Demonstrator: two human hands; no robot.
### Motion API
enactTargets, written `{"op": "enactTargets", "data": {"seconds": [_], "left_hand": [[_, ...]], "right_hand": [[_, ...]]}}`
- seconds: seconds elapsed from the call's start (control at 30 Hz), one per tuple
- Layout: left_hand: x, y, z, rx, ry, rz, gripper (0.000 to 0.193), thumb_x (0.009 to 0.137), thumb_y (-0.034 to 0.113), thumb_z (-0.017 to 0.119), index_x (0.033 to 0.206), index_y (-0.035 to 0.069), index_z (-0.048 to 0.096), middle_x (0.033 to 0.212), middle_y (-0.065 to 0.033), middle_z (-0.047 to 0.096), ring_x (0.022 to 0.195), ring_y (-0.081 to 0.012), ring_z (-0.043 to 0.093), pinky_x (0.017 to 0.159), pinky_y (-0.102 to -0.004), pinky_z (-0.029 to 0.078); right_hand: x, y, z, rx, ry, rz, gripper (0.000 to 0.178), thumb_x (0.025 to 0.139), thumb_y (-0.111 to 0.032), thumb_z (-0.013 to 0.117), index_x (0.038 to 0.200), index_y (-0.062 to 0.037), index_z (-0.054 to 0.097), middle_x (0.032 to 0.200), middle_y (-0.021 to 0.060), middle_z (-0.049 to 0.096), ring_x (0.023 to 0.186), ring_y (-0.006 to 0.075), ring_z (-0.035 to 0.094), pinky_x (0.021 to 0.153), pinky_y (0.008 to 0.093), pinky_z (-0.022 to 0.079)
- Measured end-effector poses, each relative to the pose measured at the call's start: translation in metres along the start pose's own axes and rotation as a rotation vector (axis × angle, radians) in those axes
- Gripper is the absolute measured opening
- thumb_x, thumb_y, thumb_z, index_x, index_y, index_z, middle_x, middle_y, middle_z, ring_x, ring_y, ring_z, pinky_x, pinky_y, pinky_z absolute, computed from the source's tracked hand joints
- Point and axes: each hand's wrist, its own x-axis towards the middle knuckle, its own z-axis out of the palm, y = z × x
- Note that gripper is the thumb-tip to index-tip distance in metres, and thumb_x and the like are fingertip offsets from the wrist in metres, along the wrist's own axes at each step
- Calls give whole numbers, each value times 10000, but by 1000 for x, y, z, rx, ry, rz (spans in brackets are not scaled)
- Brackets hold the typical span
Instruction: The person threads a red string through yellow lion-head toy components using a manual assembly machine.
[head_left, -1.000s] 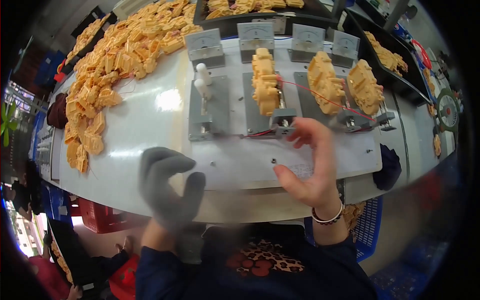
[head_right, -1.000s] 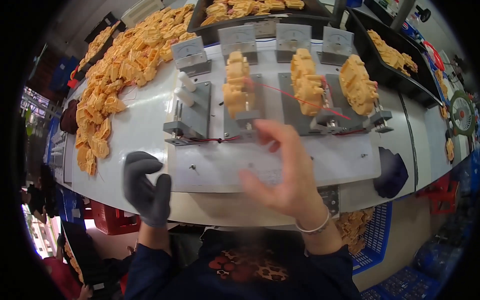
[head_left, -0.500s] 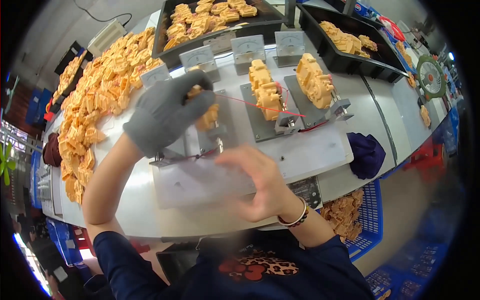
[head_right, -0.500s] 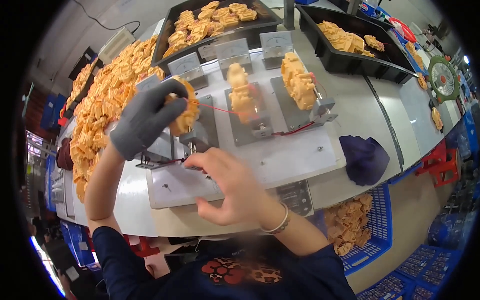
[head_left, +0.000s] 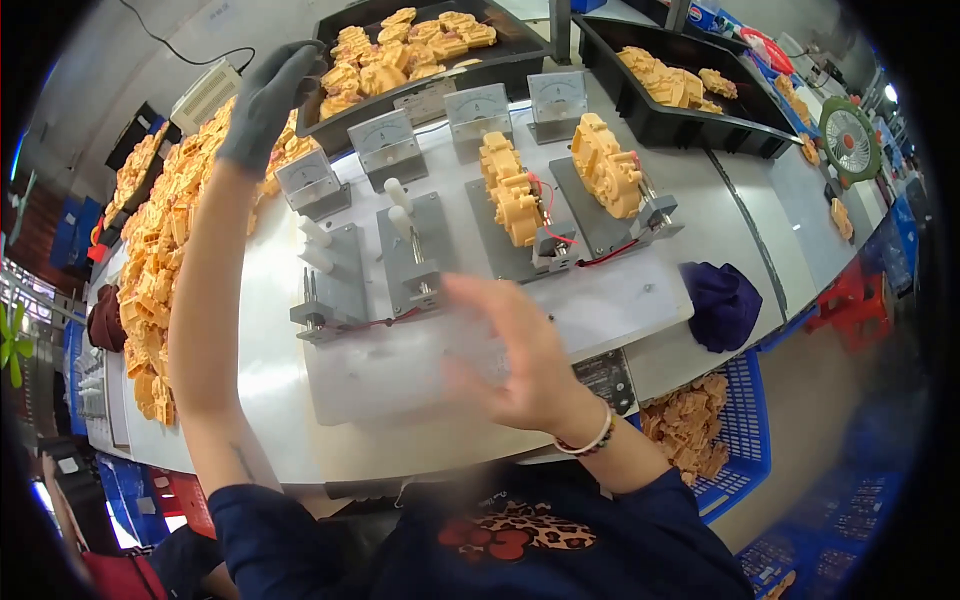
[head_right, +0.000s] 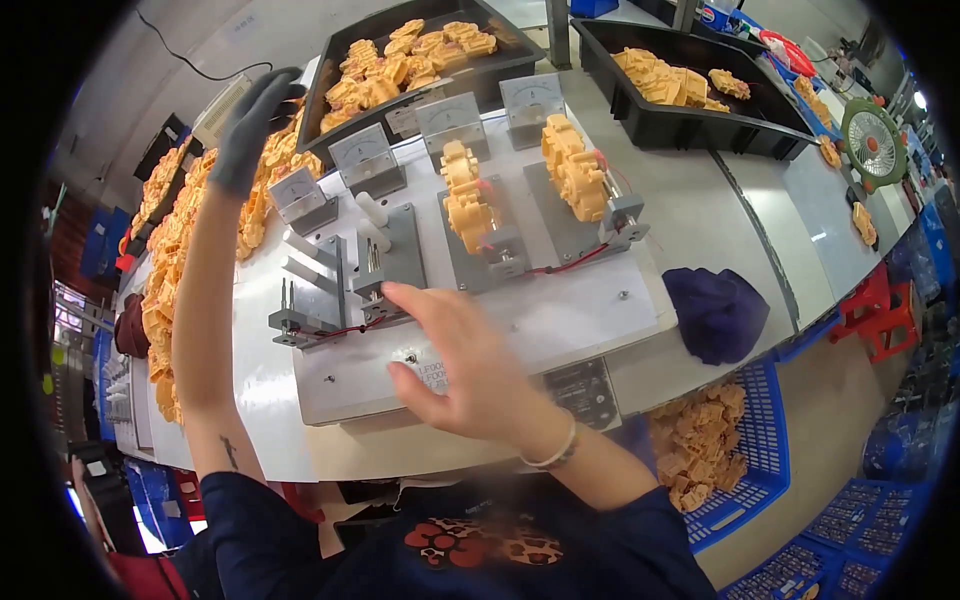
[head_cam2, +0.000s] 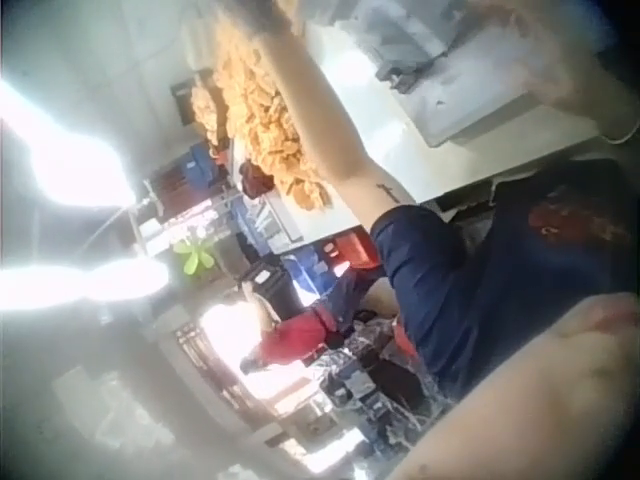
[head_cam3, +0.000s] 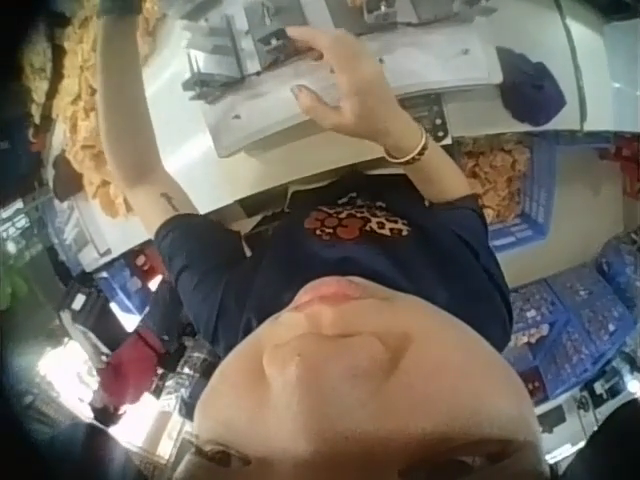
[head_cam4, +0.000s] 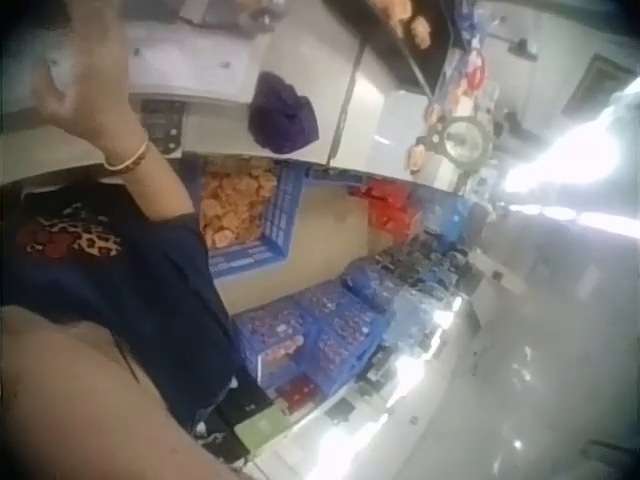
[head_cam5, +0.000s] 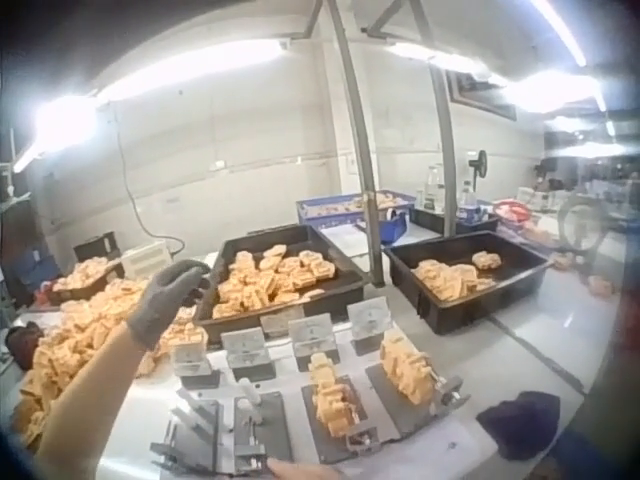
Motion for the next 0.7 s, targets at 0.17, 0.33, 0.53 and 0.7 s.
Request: {"op": "enactTargets", "data": {"seconds": [0.17, 0.33, 0.53, 0.7], "left_hand": [[-161, 71, 6, 315, 5, 284, 108, 731, 77, 652, 824, 22, 653, 706, -47, 609, 671, -187, 572, 673, -314, 456], [-251, 59, 20, 542, -185, 532, 217, 574, 114, 710, 759, 59, 612, 681, -77, 575, 647, -262, 555, 600, -357, 434], [-264, 14, 42, 562, 0, 185, 154, 643, 88, 703, 772, 111, 621, 766, -51, 597, 732, -260, 568, 670, -369, 451], [-267, 11, 50, 483, 96, 11, 128, 651, 87, 696, 754, 89, 621, 762, -64, 604, 741, -282, 569, 681, -386, 463]], "right_hand": [[-10, -3, -57, -412, 59, -32, 264, 716, -103, 692, 962, -33, 627, 866, 106, 596, 829, 298, 549, 757, 375, 461], [-2, 21, -79, -437, -293, 165, 109, 745, -2, 687, 834, -7, 624, 841, 127, 562, 799, 252, 574, 697, 293, 504], [-6, 24, -79, -235, -212, 331, 118, 717, -29, 698, 821, -17, 642, 804, 96, 580, 796, 279, 548, 710, 349, 448], [-7, 27, -76, -420, -163, 236, 123, 696, -24, 718, 806, -19, 662, 784, 81, 575, 782, 246, 539, 693, 324, 440]]}}
